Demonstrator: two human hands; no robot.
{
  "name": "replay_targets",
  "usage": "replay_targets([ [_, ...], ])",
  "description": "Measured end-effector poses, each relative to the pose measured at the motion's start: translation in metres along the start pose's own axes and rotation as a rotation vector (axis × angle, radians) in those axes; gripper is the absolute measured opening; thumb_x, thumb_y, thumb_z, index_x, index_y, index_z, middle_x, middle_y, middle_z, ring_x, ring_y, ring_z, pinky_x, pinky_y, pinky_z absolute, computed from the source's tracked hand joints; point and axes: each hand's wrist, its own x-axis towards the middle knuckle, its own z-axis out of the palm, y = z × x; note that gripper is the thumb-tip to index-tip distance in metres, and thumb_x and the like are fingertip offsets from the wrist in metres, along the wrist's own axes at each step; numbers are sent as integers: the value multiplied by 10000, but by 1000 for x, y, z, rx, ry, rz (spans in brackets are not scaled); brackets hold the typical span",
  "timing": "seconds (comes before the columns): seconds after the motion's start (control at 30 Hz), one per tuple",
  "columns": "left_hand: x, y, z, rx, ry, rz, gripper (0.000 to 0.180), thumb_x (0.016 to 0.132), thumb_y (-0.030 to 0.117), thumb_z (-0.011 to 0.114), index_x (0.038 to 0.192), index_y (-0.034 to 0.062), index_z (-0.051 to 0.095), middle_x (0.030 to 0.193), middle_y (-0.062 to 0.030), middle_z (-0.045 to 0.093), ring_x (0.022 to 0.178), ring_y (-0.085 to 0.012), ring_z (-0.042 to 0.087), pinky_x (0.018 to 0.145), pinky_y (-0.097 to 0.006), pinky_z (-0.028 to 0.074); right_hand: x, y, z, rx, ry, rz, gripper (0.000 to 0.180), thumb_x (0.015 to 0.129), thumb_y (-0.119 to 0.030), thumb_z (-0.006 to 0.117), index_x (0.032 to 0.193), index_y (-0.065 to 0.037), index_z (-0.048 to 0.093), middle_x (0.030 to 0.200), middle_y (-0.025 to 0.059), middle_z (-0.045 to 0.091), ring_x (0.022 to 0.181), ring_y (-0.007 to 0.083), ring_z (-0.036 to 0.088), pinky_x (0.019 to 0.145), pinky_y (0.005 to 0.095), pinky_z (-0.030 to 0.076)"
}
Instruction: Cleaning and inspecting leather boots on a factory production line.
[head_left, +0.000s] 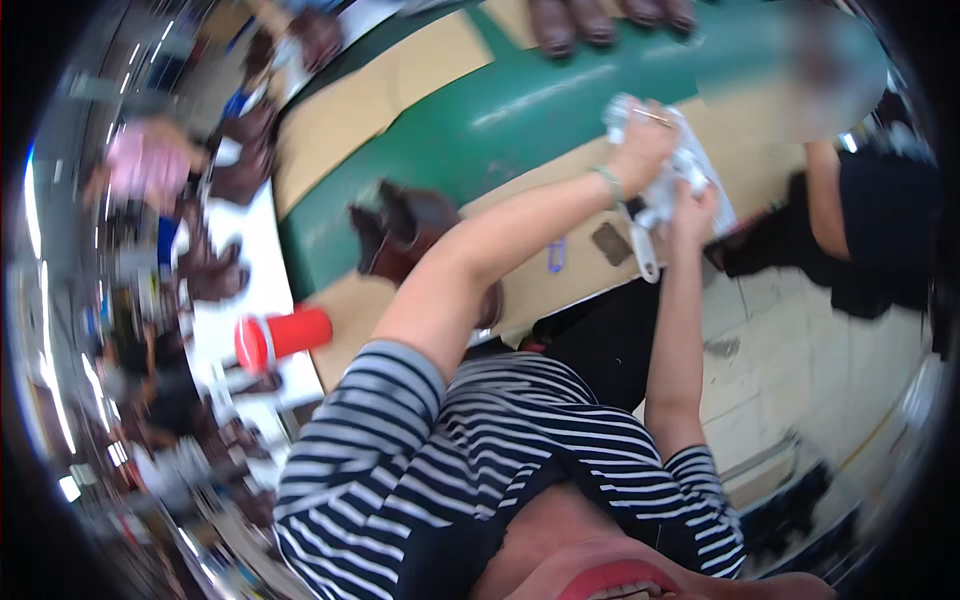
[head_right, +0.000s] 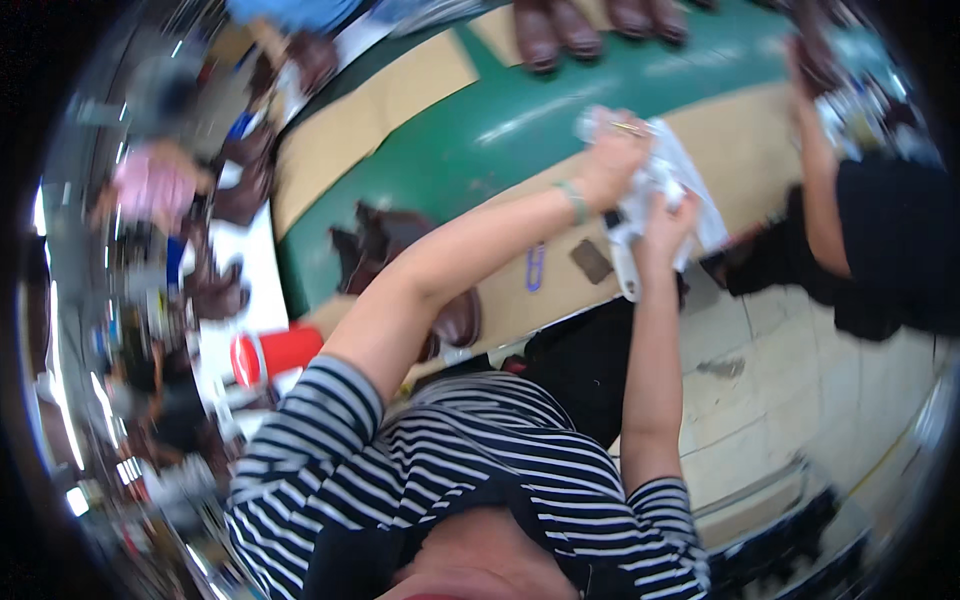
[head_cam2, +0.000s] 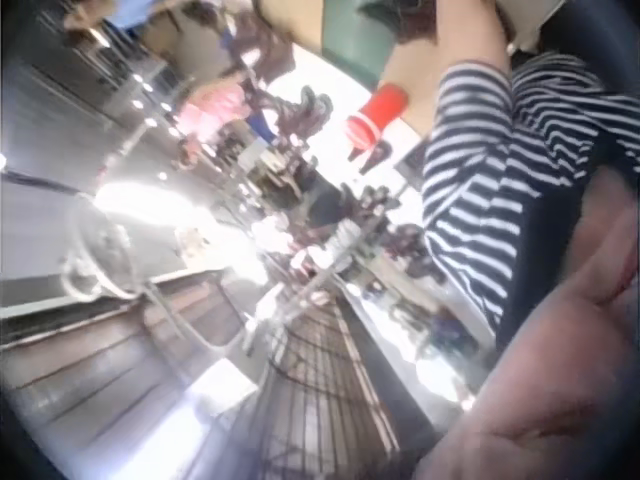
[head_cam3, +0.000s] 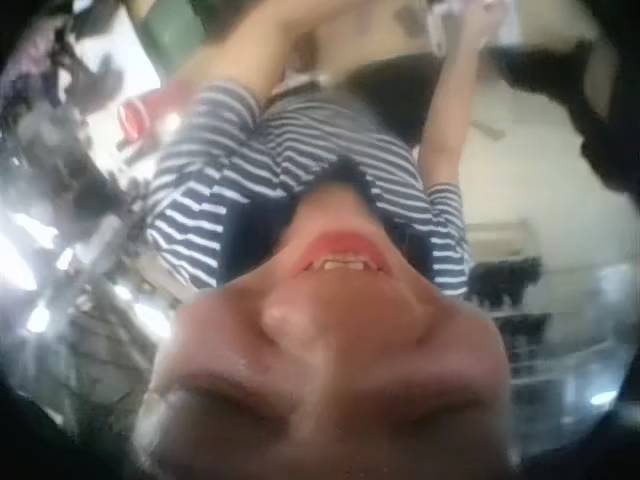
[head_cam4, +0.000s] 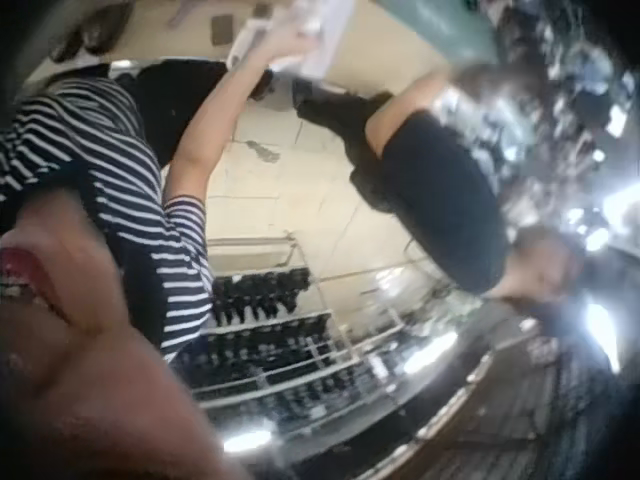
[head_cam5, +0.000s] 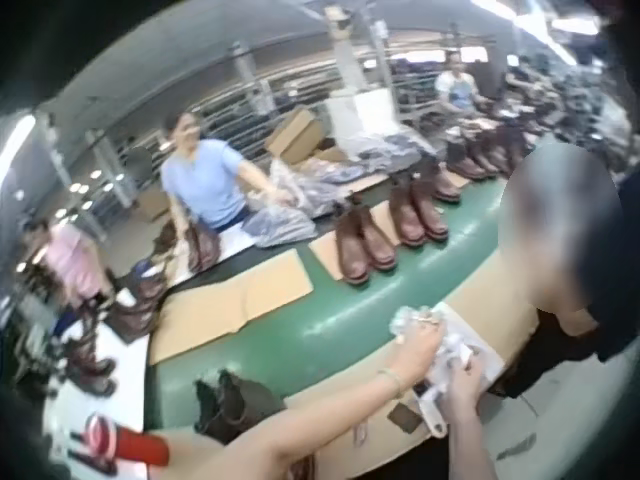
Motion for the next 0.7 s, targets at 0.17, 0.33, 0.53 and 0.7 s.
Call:
replay_targets([
  [0.17,-32,25,72,-638,55,-508,399,584,48,704,948,-11,551,990,-213,540,949,-390,524,880,-443,419,-7,-43,-41,76,-34,75,280,829,-19,617,1099,54,606,1012,130,652,890,213,636,788,356,529],
  [0.33,-53,26,67,-824,-90,-563,696,612,114,797,1199,-35,453,1153,-234,491,1104,-398,495,957,-428,410,-20,-83,-58,321,-205,191,350,874,-112,547,1180,59,555,1119,161,617,1024,279,615,888,422,503],
  [0.53,-94,32,-41,-803,-190,-706,654,720,21,683,1322,-25,430,1199,-257,521,1134,-406,509,968,-426,429,-59,-124,-6,279,-429,225,330,920,-195,593,1160,31,583,1122,122,637,1034,226,610,922,391,483],
  [0.7,-158,-29,-251,-539,308,-504,119,765,10,667,881,12,644,889,-134,647,806,-274,636,723,-359,513,-83,-99,59,-1,-628,364,262,832,-91,696,1053,36,635,896,75,667,767,156,639,687,267,509],
])
